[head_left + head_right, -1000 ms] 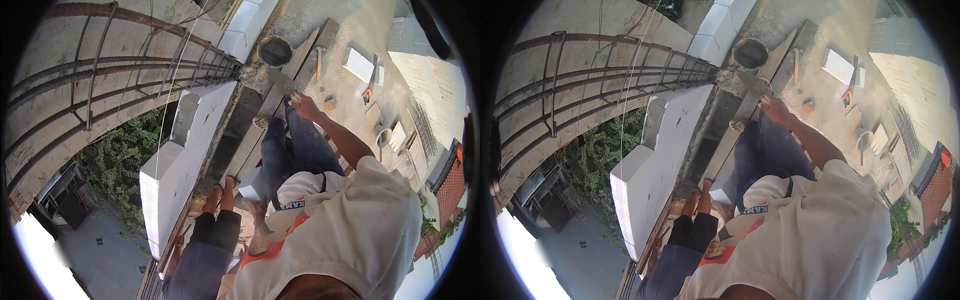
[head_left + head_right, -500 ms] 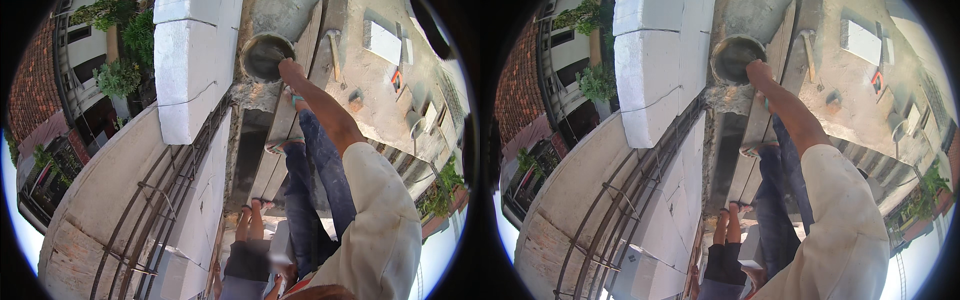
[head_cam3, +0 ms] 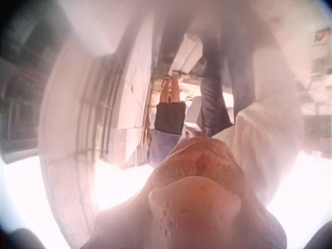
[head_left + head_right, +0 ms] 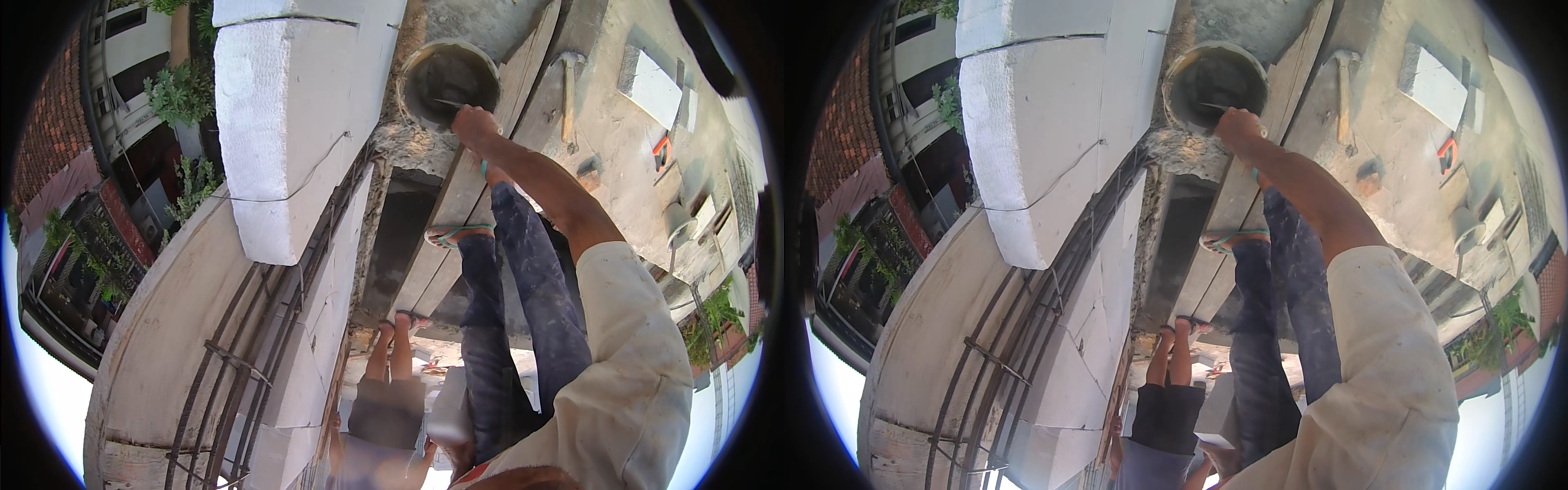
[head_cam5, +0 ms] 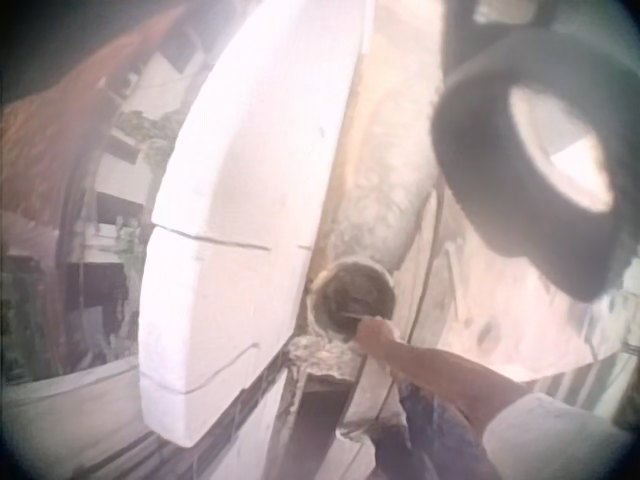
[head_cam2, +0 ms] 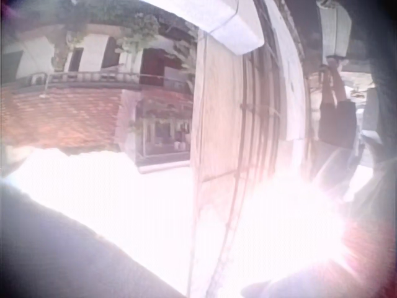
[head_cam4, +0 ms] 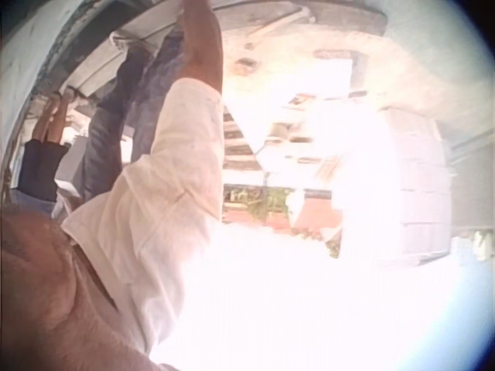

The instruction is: The person scoops cement from a bucket using a trowel and applies it to a wall surface. They then pick up white rectangular tiles, place them onto the wet cement, and tap them into position with the trowel. The person occasionally uses a tape measure to check dimensions and moves between the wall and a stack of tiles.

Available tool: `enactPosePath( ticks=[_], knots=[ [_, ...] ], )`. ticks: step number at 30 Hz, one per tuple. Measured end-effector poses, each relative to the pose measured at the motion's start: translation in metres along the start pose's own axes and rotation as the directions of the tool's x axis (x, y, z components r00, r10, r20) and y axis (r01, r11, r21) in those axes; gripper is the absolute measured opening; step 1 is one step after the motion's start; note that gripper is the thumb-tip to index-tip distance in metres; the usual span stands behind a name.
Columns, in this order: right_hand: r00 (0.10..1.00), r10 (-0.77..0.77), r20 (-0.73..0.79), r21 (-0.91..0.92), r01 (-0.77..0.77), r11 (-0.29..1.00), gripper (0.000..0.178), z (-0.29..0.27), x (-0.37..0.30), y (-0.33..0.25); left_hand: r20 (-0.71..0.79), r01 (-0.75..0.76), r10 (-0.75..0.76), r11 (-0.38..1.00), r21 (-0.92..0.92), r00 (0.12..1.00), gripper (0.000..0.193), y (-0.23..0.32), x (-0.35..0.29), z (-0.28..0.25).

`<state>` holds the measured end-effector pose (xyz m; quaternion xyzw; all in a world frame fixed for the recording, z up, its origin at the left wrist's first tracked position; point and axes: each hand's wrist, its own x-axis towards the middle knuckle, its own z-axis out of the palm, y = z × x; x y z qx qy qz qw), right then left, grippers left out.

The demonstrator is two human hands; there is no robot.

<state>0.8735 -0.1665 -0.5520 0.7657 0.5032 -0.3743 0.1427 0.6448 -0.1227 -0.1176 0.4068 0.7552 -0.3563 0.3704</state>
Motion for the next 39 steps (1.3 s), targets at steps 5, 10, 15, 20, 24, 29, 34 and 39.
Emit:
enactPosePath(
  ticks=[5, 10, 15, 20, 24, 29, 34, 39],
  knots=[
    [0.983, -0.056, 0.177, 0.370, -0.014, 0.929, 0.038, -0.034, -0.007, 0.047, -0.050, -0.216, 0.227, 0.963, 0.163, 0.973, 0.096, -0.025, 0.003, -0.012],
    [0.992, -0.120, -0.027, 0.461, 0.119, 0.879, 0.046, -0.039, -0.049, 0.099, -0.104, -0.393, 0.441, 0.868, 0.305, 0.892, 0.095, -0.075, 0.012, -0.024],
    [0.994, -0.088, -0.069, 0.495, 0.111, 0.862, 0.049, -0.066, -0.104, 0.110, -0.148, -0.451, 0.523, 0.822, 0.348, 0.839, 0.095, -0.127, 0.021, -0.039],
    [0.977, -0.118, -0.179, 0.629, 0.206, 0.749, 0.052, -0.140, -0.191, 0.073, -0.249, -0.430, 0.518, 0.839, 0.334, 0.818, 0.094, -0.208, -0.003, -0.063],
    [0.982, -0.111, -0.152, 0.762, 0.188, 0.620, 0.054, -0.192, -0.282, 0.024, -0.328, -0.403, 0.479, 0.873, 0.275, 0.814, 0.093, -0.287, -0.029, -0.078],
    [0.904, -0.140, -0.403, 0.691, 0.401, 0.602, 0.055, -0.236, -0.407, -0.085, -0.413, -0.368, 0.382, 0.922, 0.118, 0.827, 0.093, -0.390, -0.054, -0.056],
    [0.753, -0.342, -0.563, 0.521, 0.644, 0.560, 0.044, -0.266, -0.488, -0.219, -0.419, -0.359, 0.322, 0.933, -0.012, 0.849, 0.092, -0.443, -0.051, -0.045],
    [0.869, -0.495, 0.027, 0.935, 0.153, 0.319, 0.040, -0.297, -0.529, -0.357, -0.398, -0.372, 0.312, 0.925, -0.082, 0.863, 0.092, -0.483, -0.035, -0.041]
  ],
)
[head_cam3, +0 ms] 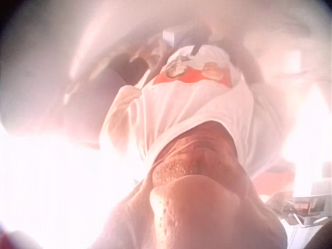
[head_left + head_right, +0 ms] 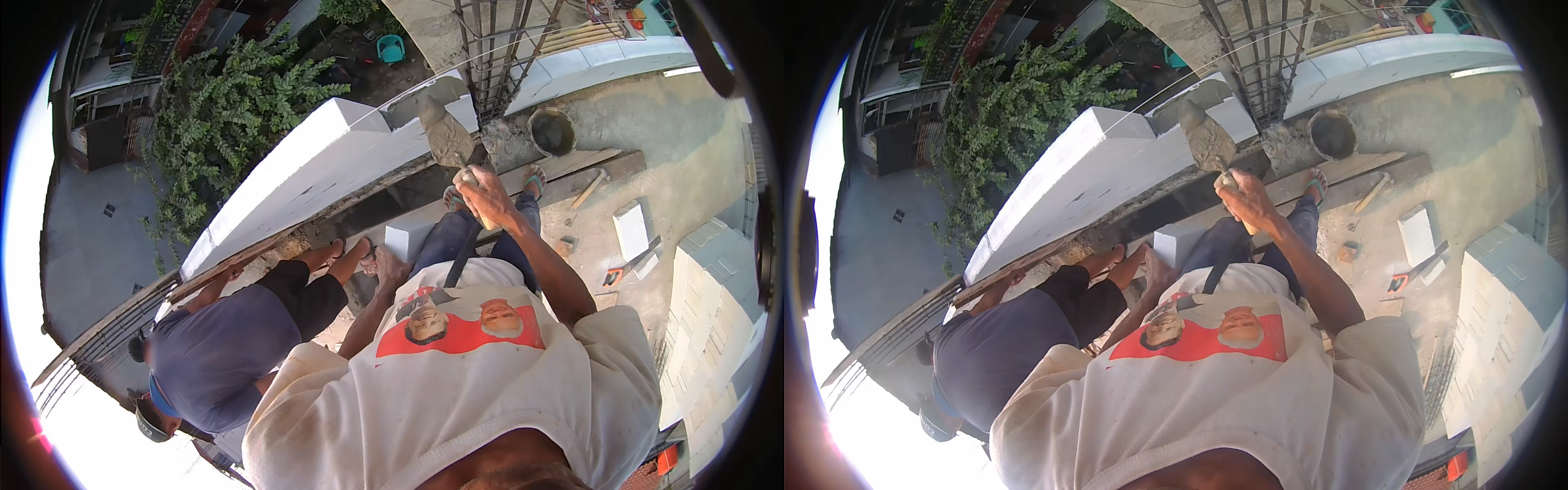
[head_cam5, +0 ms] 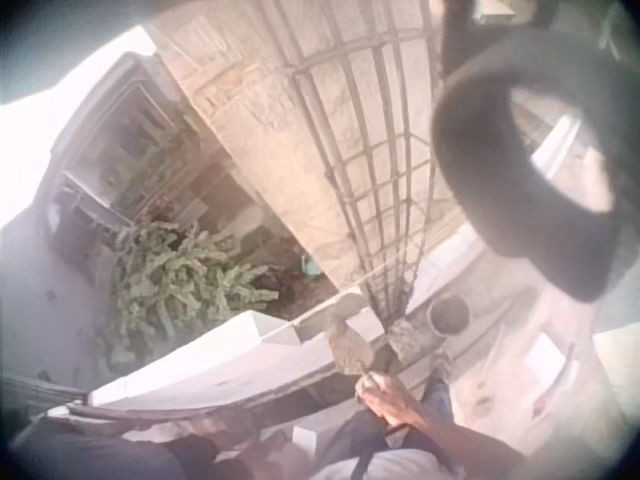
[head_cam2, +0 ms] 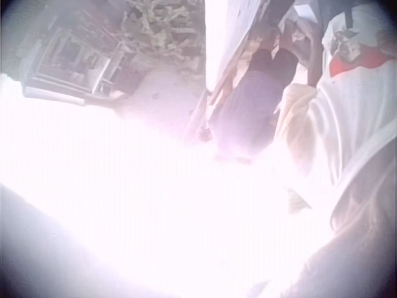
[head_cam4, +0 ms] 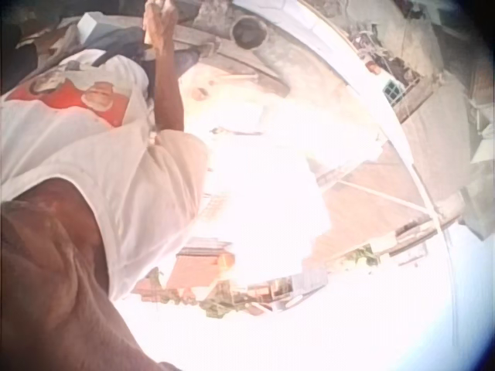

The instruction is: The person scoops cement from a bucket using a trowel and applies it to a wall surface. They then pick up white rectangular tiles, place them onto the wet cement, and tap them into position with the trowel. The person occasionally uses a tape measure to check dimensions and moves between the wall and a stack of tiles.

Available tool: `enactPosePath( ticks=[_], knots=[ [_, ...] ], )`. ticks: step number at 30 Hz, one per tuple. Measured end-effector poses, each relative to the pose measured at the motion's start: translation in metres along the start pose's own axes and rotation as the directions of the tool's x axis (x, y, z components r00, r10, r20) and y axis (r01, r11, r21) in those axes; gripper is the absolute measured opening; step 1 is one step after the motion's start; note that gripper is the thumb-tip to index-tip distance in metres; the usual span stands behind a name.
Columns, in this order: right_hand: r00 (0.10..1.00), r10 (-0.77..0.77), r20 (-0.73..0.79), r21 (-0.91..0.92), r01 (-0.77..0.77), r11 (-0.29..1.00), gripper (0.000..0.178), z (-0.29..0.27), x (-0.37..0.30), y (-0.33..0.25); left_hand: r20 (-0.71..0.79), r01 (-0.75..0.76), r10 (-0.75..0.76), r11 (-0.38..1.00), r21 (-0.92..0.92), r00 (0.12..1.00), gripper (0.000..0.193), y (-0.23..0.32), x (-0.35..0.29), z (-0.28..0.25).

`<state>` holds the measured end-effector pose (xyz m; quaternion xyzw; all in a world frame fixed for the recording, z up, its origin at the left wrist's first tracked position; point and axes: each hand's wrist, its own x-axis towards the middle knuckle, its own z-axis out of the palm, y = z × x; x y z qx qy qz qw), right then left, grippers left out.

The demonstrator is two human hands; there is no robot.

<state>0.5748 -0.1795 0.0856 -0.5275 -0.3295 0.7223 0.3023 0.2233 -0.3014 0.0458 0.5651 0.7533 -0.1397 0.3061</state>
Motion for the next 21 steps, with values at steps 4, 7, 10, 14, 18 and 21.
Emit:
enactPosePath(
  ticks=[4, 7, 10, 14, 18, 21],
  knots=[
    [0.988, -0.031, -0.154, -0.278, -0.014, 0.960, 0.035, 0.056, 0.045, -0.020, 0.029, -0.029, 0.030, 0.999, -0.020, 0.999, 0.092, -0.016, 0.007, -0.002],
    [0.931, -0.295, -0.216, -0.570, 0.125, 0.812, 0.029, 0.091, 0.071, 0.000, 0.036, -0.040, 0.040, 0.999, -0.017, 0.999, 0.092, -0.030, 0.005, -0.003],
    [0.871, -0.458, -0.177, -0.728, 0.198, 0.657, 0.028, 0.112, 0.061, -0.011, 0.050, -0.049, 0.050, 0.999, -0.020, 0.997, 0.092, -0.036, 0.007, -0.002],
    [0.842, -0.508, -0.180, -0.760, 0.209, 0.616, 0.032, 0.131, 0.037, -0.030, 0.067, -0.059, 0.060, 0.998, -0.016, 0.996, 0.092, -0.041, 0.009, -0.002],
    [0.787, -0.603, -0.130, -0.734, 0.332, 0.593, 0.038, 0.156, 0.004, -0.022, 0.084, -0.070, 0.070, 0.998, -0.006, 0.994, 0.092, -0.042, 0.011, -0.003],
    [0.719, -0.684, -0.121, -0.674, 0.447, 0.589, 0.042, 0.152, -0.008, -0.003, 0.098, -0.080, 0.078, 0.997, 0.008, 0.992, 0.092, -0.036, 0.018, -0.006]
  ],
)
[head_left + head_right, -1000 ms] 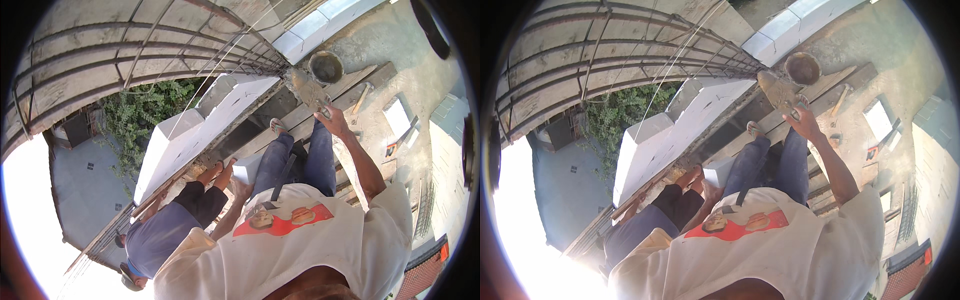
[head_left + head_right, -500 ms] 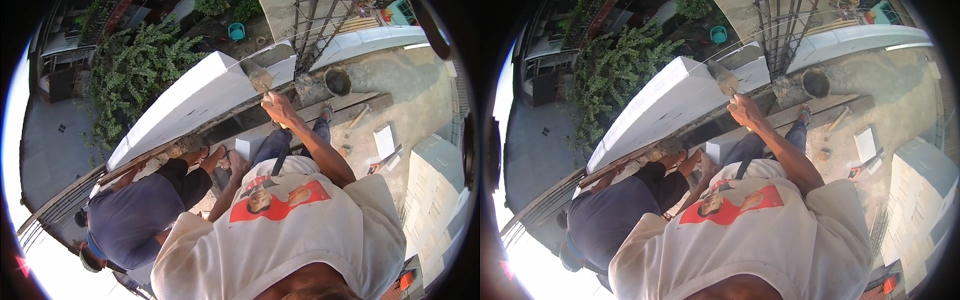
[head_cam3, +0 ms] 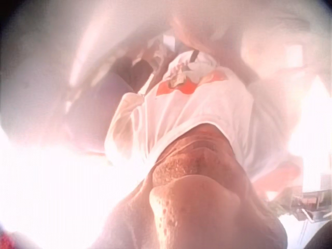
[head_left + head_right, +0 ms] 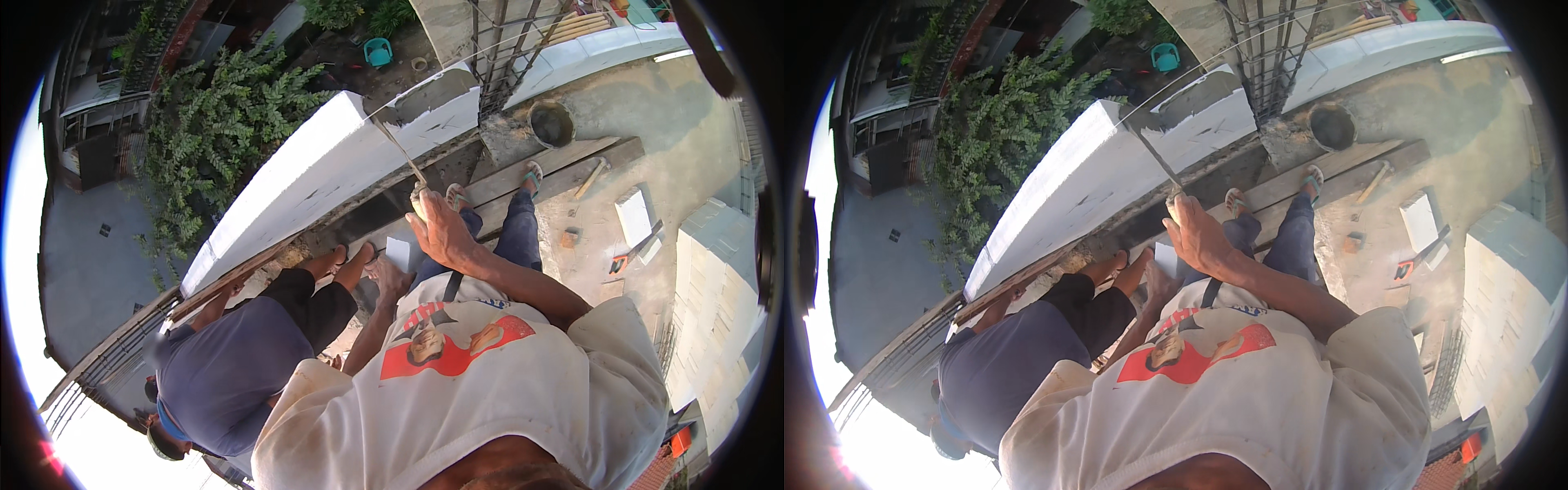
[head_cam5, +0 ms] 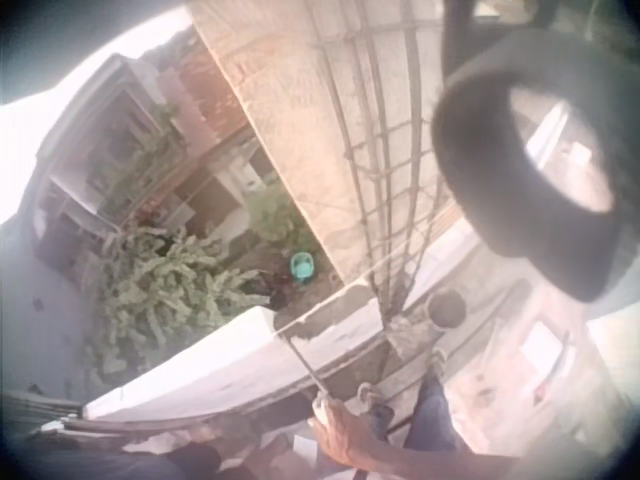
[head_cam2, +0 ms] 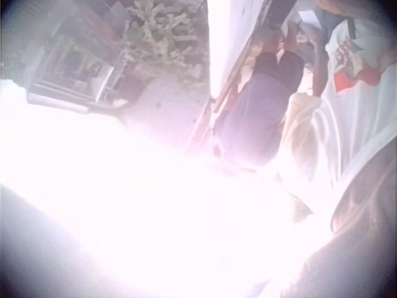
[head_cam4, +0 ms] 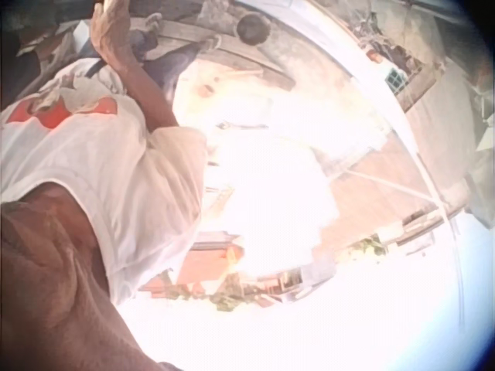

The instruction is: The person scoops cement from a bucket using a trowel and applies it to a wall surface. They then pick up white rectangular tiles, place them onto the wet cement, and tap them into position with the trowel. The person occasionally uses a tape measure to check dimensions and moves between the wall and a stack of tiles.

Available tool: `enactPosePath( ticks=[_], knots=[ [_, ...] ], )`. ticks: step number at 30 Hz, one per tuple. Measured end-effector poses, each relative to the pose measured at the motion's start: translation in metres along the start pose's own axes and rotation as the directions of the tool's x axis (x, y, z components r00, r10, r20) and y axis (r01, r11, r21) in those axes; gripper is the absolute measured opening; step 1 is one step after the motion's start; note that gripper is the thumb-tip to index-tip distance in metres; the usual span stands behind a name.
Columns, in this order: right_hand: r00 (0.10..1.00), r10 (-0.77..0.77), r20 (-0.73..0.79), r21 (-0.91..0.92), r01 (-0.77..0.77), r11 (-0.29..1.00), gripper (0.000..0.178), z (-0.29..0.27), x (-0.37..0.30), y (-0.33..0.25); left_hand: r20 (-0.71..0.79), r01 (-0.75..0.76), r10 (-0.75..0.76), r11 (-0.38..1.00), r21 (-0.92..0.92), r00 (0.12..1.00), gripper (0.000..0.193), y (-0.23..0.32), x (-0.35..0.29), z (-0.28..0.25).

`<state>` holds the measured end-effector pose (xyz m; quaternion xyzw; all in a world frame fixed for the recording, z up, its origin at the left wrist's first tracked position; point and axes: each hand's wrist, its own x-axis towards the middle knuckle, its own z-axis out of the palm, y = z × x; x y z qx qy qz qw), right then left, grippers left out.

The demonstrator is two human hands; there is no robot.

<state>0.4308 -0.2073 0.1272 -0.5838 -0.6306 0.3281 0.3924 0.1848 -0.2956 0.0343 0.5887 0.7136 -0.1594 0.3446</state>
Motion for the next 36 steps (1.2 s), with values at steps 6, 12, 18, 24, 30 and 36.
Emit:
enactPosePath(
  ticks=[6, 12, 18, 24, 30, 36],
  knots=[
    [0.992, -0.109, -0.055, -0.042, 0.107, 0.993, 0.055, 0.036, 0.043, 0.011, -0.014, 0.035, -0.035, 0.999, 0.023, 0.999, 0.092, 0.014, -0.009, -0.002],
    [0.966, -0.175, 0.191, 0.009, 0.177, 0.984, 0.050, -0.008, -0.033, 0.079, 0.001, 0.055, -0.055, 0.998, 0.024, 0.998, 0.100, 0.072, 0.000, -0.015],
    [0.893, 0.447, 0.051, 0.224, -0.446, 0.866, 0.045, -0.053, -0.117, 0.229, -0.033, -0.047, 0.050, 0.995, 0.087, 0.998, 0.102, 0.115, -0.004, 0.011],
    [0.450, 0.891, 0.057, 0.266, -0.867, 0.421, 0.031, -0.074, -0.070, 0.461, -0.054, -0.080, 0.085, 0.994, 0.078, 0.995, 0.103, 0.172, -0.006, -0.001],
    [0.273, 0.946, 0.173, 0.617, -0.779, 0.112, 0.032, -0.138, -0.049, 0.506, -0.118, -0.180, 0.182, 0.983, 0.029, 0.976, 0.106, 0.229, -0.023, -0.046],
    [0.605, 0.520, 0.603, 0.289, -0.773, 0.565, 0.085, -0.194, -0.059, 0.300, -0.107, -0.214, 0.205, 0.973, -0.083, 0.973, 0.103, 0.281, -0.060, -0.122]
  ],
)
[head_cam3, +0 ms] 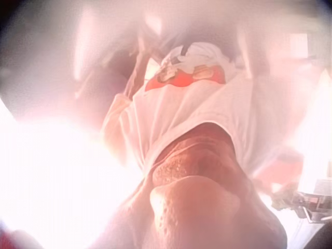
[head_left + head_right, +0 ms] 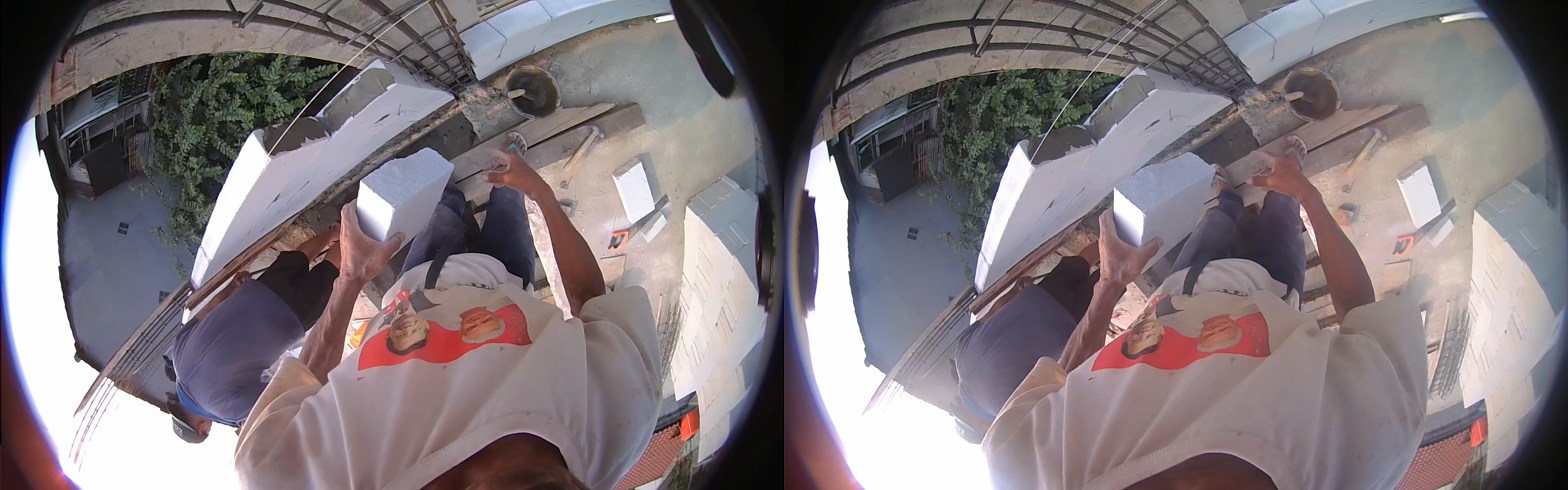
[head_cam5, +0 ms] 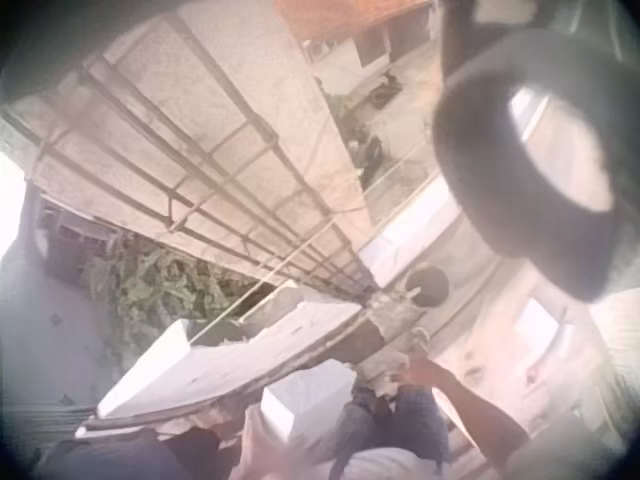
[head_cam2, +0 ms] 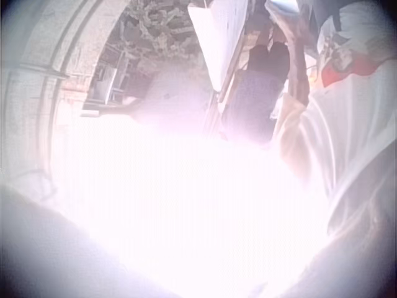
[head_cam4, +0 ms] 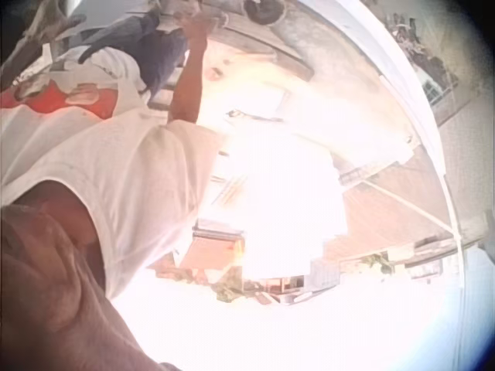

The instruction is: The person scoops cement from a bucket using a trowel and applies it to a wall surface. They then pick up white rectangular tiles, place them onto the wet cement, and tap them into position with the trowel. The person occasionally uses a tape measure to check dimensions and moves between the wall and a stack of tiles.

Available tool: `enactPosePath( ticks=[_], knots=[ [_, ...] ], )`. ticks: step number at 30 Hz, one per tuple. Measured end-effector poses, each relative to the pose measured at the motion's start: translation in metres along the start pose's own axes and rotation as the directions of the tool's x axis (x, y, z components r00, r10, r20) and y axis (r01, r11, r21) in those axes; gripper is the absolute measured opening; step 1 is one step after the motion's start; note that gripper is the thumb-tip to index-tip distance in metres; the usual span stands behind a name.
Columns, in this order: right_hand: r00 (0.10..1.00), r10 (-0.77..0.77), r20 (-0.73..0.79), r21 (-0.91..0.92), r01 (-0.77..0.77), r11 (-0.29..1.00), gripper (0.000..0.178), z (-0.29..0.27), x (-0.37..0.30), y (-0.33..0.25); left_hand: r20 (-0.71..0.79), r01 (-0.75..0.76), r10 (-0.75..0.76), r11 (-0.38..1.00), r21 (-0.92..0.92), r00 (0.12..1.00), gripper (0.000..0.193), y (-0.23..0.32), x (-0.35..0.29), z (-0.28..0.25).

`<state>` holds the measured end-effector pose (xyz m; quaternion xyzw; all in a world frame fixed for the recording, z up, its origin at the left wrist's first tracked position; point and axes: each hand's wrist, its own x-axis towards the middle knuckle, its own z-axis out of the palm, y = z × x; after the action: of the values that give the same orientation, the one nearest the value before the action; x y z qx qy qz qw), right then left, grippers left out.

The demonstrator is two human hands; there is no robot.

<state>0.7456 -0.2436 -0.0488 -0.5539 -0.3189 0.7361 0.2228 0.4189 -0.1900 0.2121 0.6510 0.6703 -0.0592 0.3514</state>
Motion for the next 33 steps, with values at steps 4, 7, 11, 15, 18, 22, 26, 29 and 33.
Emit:
enactPosePath(
  ticks=[4, 7, 11, 15, 18, 22, 26, 29, 33],
  knots=[
    [0.978, -0.187, 0.092, -0.008, 0.188, 0.982, 0.078, 0.086, -0.054, -0.066, -0.146, -0.191, 0.177, 0.978, -0.088, 0.973, 0.105, 0.003, -0.019, -0.053],
    [0.934, -0.357, -0.032, 0.295, 0.350, 0.889, 0.072, 0.117, -0.034, -0.090, -0.203, -0.299, 0.282, 0.952, -0.061, 0.938, 0.102, 0.007, -0.033, -0.111],
    [0.861, -0.473, -0.186, 0.539, 0.492, 0.684, 0.067, 0.141, -0.020, -0.191, -0.300, -0.430, 0.416, 0.903, 0.021, 0.858, 0.098, 0.001, -0.058, -0.197],
    [0.743, -0.621, -0.248, 0.770, 0.540, 0.339, 0.076, 0.158, 0.008, -0.269, -0.404, -0.478, 0.460, 0.876, 0.062, 0.791, 0.096, 0.008, -0.055, -0.264],
    [0.670, -0.712, -0.210, 0.851, 0.484, 0.205, 0.071, 0.169, 0.009, -0.287, -0.496, -0.491, 0.551, 0.832, 0.260, 0.671, 0.097, 0.019, -0.053, -0.300],
    [0.608, -0.784, -0.124, 0.898, 0.405, 0.172, 0.048, 0.161, 0.006, -0.258, -0.496, -0.503, 0.596, 0.802, 0.322, 0.632, 0.102, 0.027, -0.019, -0.319],
    [0.656, -0.741, -0.144, 0.901, 0.396, 0.175, 0.046, 0.162, -0.003, -0.242, -0.440, -0.555, 0.669, 0.743, 0.375, 0.599, 0.105, 0.041, 0.035, -0.311],
    [0.630, -0.764, -0.143, 0.875, 0.442, 0.200, 0.047, 0.163, -0.013, -0.243, -0.367, -0.611, 0.722, 0.692, 0.385, 0.586, 0.105, 0.051, 0.067, -0.289],
    [0.628, -0.765, -0.142, 0.861, 0.460, 0.218, 0.049, 0.172, -0.025, -0.255, -0.282, -0.632, 0.753, 0.654, 0.416, 0.594, 0.103, 0.065, 0.086, -0.270]
  ],
)
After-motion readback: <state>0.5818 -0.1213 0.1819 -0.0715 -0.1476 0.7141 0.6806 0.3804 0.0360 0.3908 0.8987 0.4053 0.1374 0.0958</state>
